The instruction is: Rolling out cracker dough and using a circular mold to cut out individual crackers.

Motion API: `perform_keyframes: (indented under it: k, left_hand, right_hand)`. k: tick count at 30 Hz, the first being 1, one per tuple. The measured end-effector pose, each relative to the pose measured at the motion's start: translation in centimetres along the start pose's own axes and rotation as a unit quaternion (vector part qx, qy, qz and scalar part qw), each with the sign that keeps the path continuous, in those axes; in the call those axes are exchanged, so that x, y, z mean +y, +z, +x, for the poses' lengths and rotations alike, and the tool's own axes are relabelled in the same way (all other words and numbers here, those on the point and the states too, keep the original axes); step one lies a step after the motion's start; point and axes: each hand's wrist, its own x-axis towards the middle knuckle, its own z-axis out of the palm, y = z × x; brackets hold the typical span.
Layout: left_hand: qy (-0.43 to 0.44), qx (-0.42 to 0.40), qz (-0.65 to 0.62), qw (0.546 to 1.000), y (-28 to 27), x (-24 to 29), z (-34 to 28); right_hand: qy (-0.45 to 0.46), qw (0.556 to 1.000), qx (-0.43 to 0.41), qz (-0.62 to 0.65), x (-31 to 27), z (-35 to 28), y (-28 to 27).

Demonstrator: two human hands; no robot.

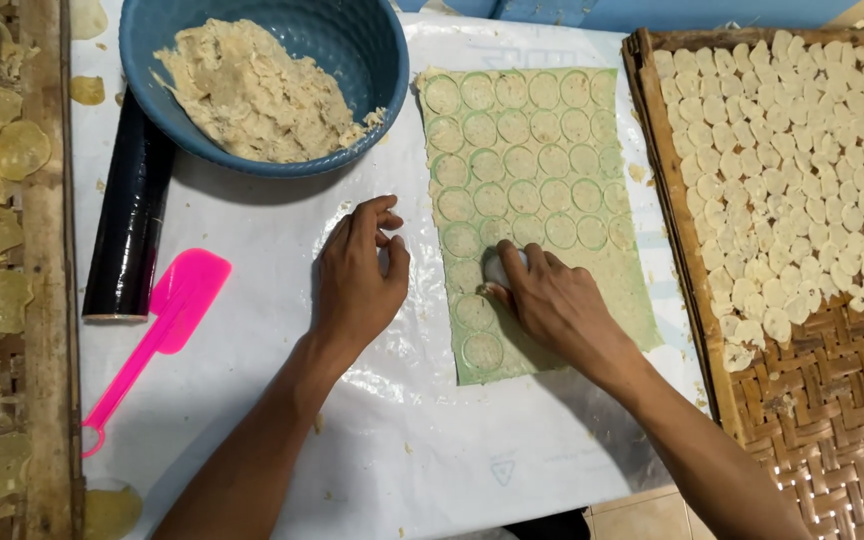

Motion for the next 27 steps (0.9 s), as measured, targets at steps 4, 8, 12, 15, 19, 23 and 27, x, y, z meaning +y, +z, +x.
perform_keyframes:
  k: [4,8,12,15,19,23,27]
  left_hand:
    - [0.003,0.004,0.004,1.000,0.1,0.0,-0.1]
    - [0.009,0.009,0.004,1.000,-0.1,0.0,-0.3]
    - [0.014,0.011,0.003,1.000,-0.1,0.1,-0.2]
    - [0.012,0.011,0.000,1.000,-0.3,0.2,-0.2]
    - [0.011,0.010,0.006,1.000,0.1,-0.2,-0.1]
    - [0.015,0.013,0.011,1.000,0.0,-0.1,-0.1]
    - [0.019,0.012,0.011,1.000,0.2,-0.3,0.0]
  right_hand:
    - [0.047,0.999,0.020,0.007,-1.2,-0.4,0.1]
    - [0.050,0.996,-0.010,0.073,-0.5,-0.5,0.5]
    - [0.006,0.996,0.009,0.092,-2.4,-1.2,-2.0]
    - [-0.012,0.996,0.011,0.083,-3.1,-0.5,-1.9]
    - [-0.019,0.998,0.008,0.067,-3.5,0.0,-2.2]
    - [-0.030,0.998,-0.009,0.059,-3.5,0.5,-1.9]
    - [-0.025,0.999,-0.009,0.018,-3.4,1.0,-0.7]
